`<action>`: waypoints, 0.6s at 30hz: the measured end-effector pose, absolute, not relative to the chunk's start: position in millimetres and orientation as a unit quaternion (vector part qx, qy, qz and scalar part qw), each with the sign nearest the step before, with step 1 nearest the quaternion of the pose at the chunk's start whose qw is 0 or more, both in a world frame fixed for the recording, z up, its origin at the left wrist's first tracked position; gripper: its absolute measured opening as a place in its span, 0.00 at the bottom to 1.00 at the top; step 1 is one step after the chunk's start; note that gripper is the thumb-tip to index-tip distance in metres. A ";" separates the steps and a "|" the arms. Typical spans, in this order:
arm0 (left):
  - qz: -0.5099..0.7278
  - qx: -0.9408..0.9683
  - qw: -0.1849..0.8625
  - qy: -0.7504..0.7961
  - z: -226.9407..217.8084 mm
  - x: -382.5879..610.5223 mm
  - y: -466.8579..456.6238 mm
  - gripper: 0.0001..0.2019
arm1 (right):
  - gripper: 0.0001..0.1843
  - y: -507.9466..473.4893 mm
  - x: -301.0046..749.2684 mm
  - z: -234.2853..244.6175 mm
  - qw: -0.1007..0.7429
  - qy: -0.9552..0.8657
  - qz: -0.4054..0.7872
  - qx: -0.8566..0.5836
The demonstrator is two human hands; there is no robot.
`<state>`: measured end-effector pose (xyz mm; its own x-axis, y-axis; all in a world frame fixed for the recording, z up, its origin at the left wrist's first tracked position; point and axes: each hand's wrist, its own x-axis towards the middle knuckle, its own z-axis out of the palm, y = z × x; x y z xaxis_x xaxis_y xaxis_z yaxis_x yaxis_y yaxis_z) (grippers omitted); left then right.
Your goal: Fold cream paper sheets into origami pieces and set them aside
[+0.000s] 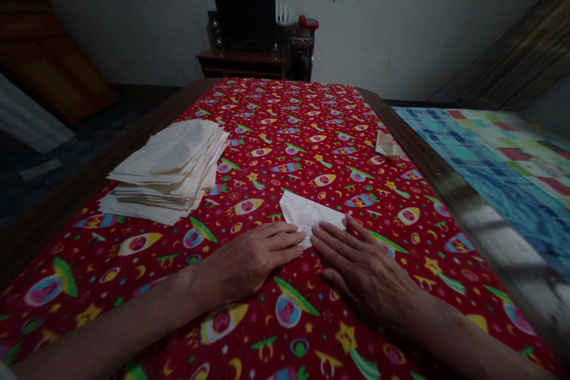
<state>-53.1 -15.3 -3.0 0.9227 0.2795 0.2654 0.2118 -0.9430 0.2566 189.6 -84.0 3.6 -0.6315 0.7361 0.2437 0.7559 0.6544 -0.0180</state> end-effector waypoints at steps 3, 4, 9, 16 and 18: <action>0.157 0.975 0.107 0.118 -0.8 -54.8 -14.4 0.18 | 0.21 -83.2 191.1 1.9 0.120 -0.901 -0.038 -0.415; 0.160 0.974 0.111 0.118 -0.4 -55.6 -13.5 0.18 | 0.21 -83.1 191.3 1.6 0.120 -0.901 -0.038 -0.416; 0.197 0.960 0.154 0.123 -3.8 -61.2 -5.0 0.19 | 0.21 -83.3 190.3 1.6 0.118 -0.900 -0.034 -0.418; 0.177 0.963 0.154 0.134 -1.1 -60.6 -6.3 0.21 | 0.21 -84.4 189.4 -0.5 0.132 -0.895 -0.020 -0.425; 0.149 0.970 0.133 0.139 2.6 -58.3 -9.8 0.22 | 0.21 -84.8 189.1 -0.3 0.133 -0.894 -0.017 -0.428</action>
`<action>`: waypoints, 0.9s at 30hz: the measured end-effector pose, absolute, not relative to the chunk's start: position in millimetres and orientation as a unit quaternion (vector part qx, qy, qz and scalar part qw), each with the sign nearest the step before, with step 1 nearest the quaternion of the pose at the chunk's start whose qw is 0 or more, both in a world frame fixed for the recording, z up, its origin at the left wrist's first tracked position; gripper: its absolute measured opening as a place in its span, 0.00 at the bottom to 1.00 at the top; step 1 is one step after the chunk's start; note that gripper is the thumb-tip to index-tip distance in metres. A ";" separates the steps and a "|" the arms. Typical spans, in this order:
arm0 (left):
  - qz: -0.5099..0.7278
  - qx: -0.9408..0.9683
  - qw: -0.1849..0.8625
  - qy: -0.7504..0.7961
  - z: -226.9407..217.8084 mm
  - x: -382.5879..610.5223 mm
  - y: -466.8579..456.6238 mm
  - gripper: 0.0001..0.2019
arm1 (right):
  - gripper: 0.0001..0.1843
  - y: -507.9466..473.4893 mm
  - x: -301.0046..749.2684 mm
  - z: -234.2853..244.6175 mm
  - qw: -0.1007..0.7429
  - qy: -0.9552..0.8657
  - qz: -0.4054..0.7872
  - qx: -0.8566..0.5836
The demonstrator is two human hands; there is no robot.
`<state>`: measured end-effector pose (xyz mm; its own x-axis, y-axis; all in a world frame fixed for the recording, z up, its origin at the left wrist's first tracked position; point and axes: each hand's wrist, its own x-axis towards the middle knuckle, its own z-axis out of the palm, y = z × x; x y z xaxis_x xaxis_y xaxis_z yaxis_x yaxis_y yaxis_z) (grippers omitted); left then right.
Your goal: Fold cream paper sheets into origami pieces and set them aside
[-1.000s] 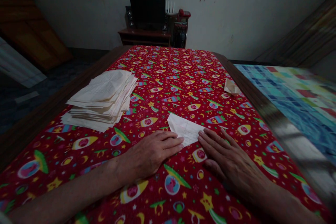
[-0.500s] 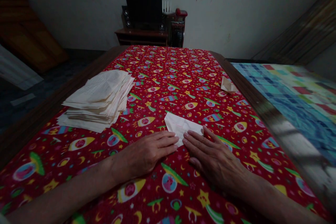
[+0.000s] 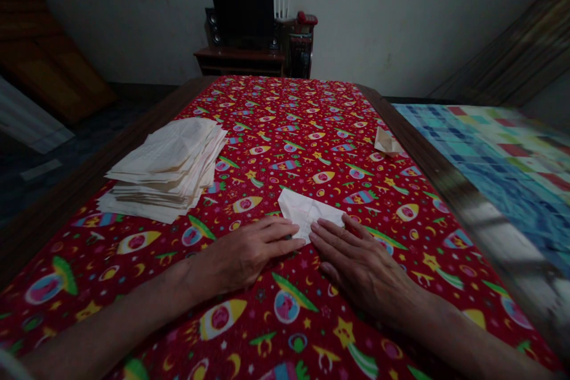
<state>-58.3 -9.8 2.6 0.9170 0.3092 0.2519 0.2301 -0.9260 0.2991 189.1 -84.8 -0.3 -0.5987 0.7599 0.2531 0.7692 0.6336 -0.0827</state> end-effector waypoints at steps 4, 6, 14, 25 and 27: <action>0.130 0.977 0.107 0.133 7.5 -55.8 -13.6 0.19 | 0.21 -84.7 188.7 1.1 0.135 -0.892 -0.016 -0.431; 0.129 0.978 0.104 0.128 7.9 -55.9 -13.5 0.18 | 0.21 -84.4 189.1 1.6 0.132 -0.892 -0.019 -0.432; 0.113 0.985 0.060 0.119 7.9 -57.2 -13.1 0.16 | 0.17 -87.6 199.4 3.2 0.150 -0.878 -0.074 -0.448; 0.102 0.984 0.058 0.134 4.0 -44.4 4.4 0.22 | 0.18 -83.1 184.1 2.3 0.133 -0.881 -0.117 -0.439; 0.093 0.983 0.055 0.146 2.4 -41.2 7.1 0.24 | 0.18 -81.6 183.0 1.9 0.136 -0.884 -0.117 -0.431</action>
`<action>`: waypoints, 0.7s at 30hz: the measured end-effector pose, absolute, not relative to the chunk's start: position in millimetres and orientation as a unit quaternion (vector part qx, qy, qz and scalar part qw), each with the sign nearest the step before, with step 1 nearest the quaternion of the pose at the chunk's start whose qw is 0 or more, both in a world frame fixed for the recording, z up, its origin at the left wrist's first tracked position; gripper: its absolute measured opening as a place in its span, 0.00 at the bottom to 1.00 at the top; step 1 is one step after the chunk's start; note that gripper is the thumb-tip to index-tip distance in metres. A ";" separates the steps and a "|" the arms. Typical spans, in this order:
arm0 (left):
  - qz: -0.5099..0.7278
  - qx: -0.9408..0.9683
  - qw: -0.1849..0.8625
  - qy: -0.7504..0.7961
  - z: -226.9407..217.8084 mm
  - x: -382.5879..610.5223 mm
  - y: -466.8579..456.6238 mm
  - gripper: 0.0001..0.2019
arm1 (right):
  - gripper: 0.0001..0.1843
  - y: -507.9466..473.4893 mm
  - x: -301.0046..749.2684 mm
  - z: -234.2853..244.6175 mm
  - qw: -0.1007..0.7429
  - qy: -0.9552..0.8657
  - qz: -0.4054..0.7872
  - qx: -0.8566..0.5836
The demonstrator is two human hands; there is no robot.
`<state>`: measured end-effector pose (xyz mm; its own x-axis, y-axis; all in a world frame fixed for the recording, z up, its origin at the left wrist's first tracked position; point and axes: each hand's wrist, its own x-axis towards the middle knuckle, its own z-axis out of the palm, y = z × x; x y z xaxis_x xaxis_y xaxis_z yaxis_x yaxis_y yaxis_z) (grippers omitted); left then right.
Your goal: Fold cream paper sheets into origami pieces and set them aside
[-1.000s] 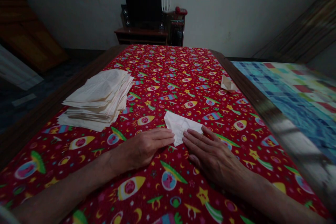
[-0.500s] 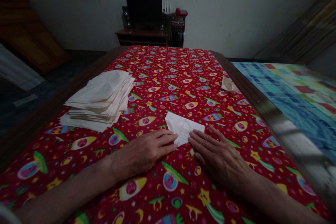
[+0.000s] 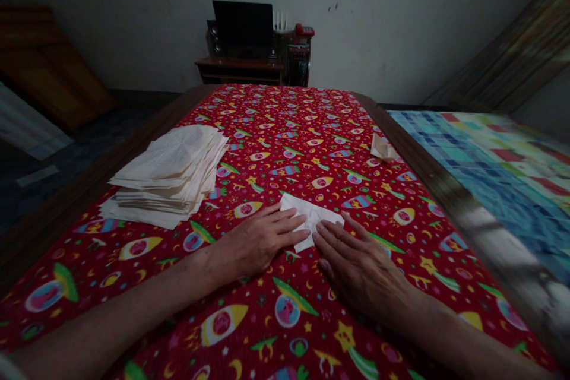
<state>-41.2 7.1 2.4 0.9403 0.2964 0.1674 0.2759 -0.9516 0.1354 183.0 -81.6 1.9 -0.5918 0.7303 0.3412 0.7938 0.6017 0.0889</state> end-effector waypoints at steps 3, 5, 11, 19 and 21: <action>0.100 0.982 0.054 0.149 0.0 -42.5 9.1 0.26 | 0.16 -80.7 184.3 4.1 0.150 -0.883 -0.098 -0.435; 0.111 0.981 0.054 0.149 -0.1 -46.0 9.7 0.25 | 0.15 -79.5 186.0 6.2 0.167 -0.874 -0.083 -0.449; 0.157 0.969 0.049 0.185 10.0 -43.3 18.5 0.13 | 0.11 -62.1 191.0 1.7 0.207 -0.849 -0.078 -0.480; 0.206 0.946 0.110 0.225 1.2 -27.0 50.4 0.21 | 0.10 -52.4 203.0 -10.0 0.207 -0.812 -0.068 -0.542; 0.213 0.942 0.122 0.228 -1.8 -28.2 56.2 0.25 | 0.13 -54.7 207.5 -11.8 0.202 -0.816 -0.080 -0.536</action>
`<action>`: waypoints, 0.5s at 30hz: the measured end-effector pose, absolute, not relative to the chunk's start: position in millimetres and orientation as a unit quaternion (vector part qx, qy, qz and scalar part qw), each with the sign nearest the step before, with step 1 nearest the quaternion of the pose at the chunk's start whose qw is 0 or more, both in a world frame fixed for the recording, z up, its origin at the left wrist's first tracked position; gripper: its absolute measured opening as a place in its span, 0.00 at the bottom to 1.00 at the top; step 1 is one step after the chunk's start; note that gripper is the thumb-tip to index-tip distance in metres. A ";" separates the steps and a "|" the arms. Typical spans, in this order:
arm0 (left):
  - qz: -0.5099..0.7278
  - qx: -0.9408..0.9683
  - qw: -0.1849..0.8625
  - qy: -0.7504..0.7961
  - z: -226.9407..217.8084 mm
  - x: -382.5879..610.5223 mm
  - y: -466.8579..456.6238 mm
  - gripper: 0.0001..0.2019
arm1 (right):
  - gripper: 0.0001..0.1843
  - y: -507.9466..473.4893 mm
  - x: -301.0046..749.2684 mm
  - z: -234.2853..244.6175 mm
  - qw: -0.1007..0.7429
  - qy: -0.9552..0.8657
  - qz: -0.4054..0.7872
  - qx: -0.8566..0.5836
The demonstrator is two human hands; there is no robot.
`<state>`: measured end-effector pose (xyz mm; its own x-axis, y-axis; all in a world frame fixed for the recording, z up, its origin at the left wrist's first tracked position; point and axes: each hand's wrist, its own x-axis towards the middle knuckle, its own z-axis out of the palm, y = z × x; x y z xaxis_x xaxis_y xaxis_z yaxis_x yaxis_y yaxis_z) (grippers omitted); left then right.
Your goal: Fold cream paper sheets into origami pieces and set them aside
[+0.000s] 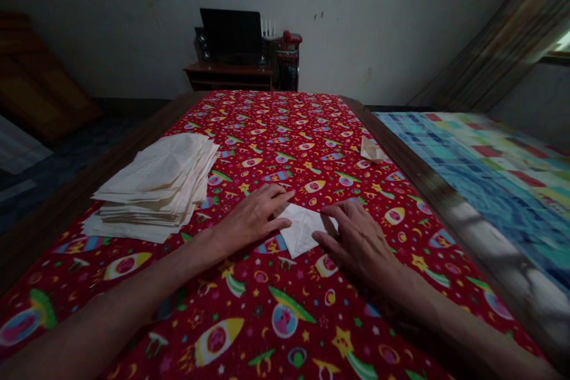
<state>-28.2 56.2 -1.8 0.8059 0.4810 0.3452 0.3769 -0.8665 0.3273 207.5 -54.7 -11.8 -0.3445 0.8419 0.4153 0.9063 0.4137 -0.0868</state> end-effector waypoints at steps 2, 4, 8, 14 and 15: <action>0.202 0.944 0.135 0.224 -2.4 -29.6 60.2 0.24 | 0.15 -56.3 210.9 -13.1 0.199 -0.819 -0.089 -0.531; 0.193 0.945 0.150 0.218 -1.7 -30.1 63.1 0.21 | 0.17 -56.9 212.7 -13.8 0.196 -0.814 -0.089 -0.539; 0.196 0.941 0.170 0.217 -0.2 -27.9 67.7 0.17 | 0.16 -56.8 213.5 -14.5 0.188 -0.809 -0.093 -0.549; 0.171 0.938 0.194 0.233 10.7 -22.7 68.2 0.11 | 0.16 -57.7 212.1 -15.8 0.189 -0.799 -0.097 -0.562; 0.167 0.937 0.196 0.236 12.6 -22.1 67.8 0.09 | 0.16 -57.6 211.6 -15.5 0.192 -0.797 -0.097 -0.565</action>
<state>-22.1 67.8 12.6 0.8328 0.5075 0.2212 0.3767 -0.8123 0.4453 211.6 -57.6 -15.5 -0.2885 0.8622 0.4164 0.9371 0.3435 -0.0621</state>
